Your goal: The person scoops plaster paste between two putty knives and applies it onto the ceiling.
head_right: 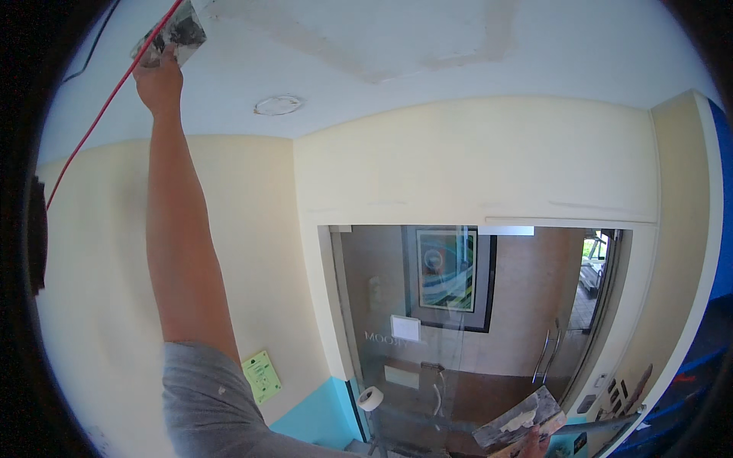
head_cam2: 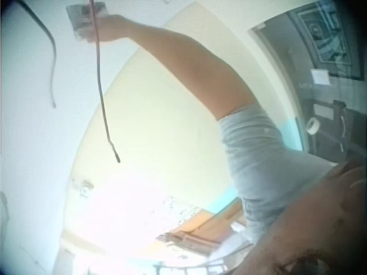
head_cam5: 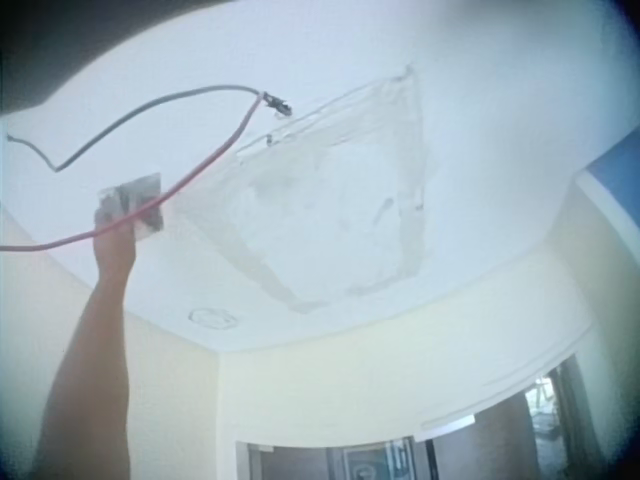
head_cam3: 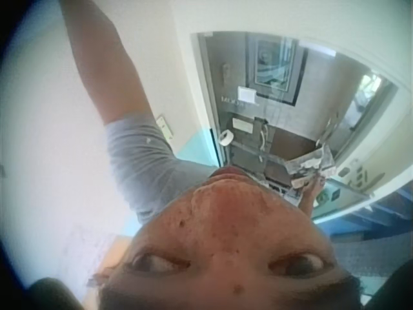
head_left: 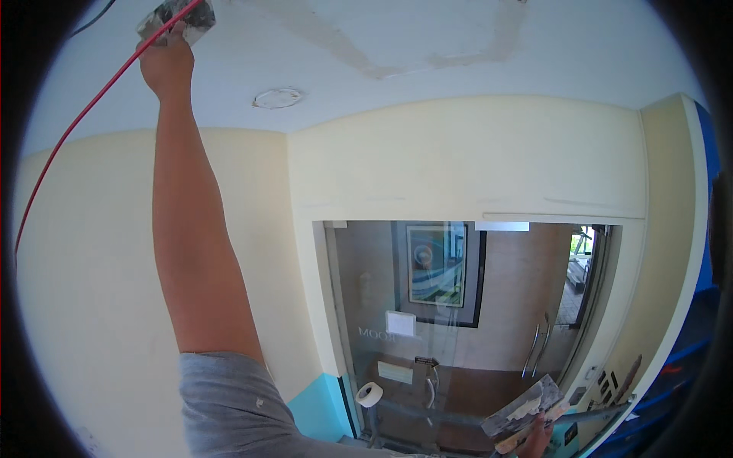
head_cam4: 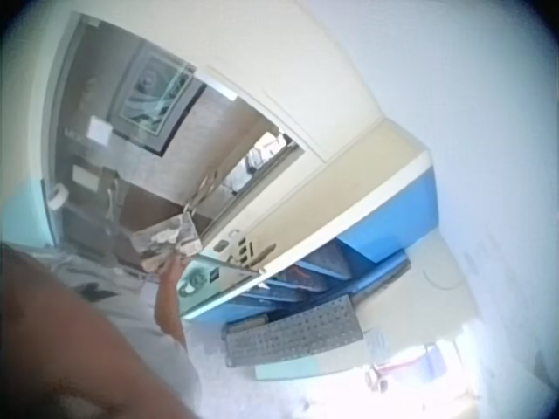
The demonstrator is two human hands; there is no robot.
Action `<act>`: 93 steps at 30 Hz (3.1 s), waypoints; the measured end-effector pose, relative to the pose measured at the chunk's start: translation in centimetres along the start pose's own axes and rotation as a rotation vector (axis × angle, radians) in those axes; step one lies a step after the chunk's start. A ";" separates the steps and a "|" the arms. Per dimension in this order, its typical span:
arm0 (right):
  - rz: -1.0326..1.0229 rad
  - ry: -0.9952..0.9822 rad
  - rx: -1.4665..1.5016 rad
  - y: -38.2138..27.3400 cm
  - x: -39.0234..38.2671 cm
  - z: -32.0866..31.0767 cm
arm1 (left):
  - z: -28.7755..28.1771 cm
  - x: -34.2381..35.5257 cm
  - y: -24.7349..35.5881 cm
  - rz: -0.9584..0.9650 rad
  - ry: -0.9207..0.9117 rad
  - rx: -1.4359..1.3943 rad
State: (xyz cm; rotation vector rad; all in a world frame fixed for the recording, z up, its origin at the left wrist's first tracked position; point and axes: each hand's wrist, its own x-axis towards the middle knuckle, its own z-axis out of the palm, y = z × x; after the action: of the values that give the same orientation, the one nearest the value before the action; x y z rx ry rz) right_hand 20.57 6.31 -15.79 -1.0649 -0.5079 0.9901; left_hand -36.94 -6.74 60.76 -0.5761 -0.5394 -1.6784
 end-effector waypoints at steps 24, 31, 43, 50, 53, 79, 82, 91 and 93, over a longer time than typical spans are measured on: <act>-0.181 0.261 0.435 -4.2 -12.5 -8.0 | -23.0 -34.5 36.4 0.006 -1.005 -1.966; -0.307 0.435 0.460 -5.2 -17.9 -12.8 | -24.9 -34.5 41.1 -0.068 -0.458 -2.090; 0.009 0.510 0.564 -10.1 -21.2 -12.1 | -33.2 -55.0 49.6 -1.356 -1.942 -2.149; 0.062 0.437 0.448 -10.2 -21.0 -10.9 | -37.1 -57.1 50.2 -0.567 -2.517 -1.846; 0.101 0.461 0.417 -10.1 -20.9 -11.1 | -37.5 -59.3 48.7 -0.650 -2.602 -1.800; -0.165 0.580 0.722 -8.6 -21.9 -15.4 | -48.6 -58.9 44.1 -0.500 -1.502 -2.201; -0.155 0.624 0.693 -9.3 -23.5 -15.9 | -49.5 -60.5 44.4 -0.360 -1.532 -2.132; -0.140 0.642 0.707 -9.6 -27.2 -16.5 | -57.7 -78.5 38.5 0.105 -2.602 -1.318; -0.135 0.625 0.707 -9.2 -27.3 -16.1 | -60.6 -85.7 32.6 -0.008 -2.689 -1.294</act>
State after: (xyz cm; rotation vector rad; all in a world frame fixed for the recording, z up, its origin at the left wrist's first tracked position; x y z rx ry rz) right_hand 23.22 -26.38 -11.70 -0.6269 0.2749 0.5886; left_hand 3.65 13.75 -39.30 -3.5606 -0.9396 0.2455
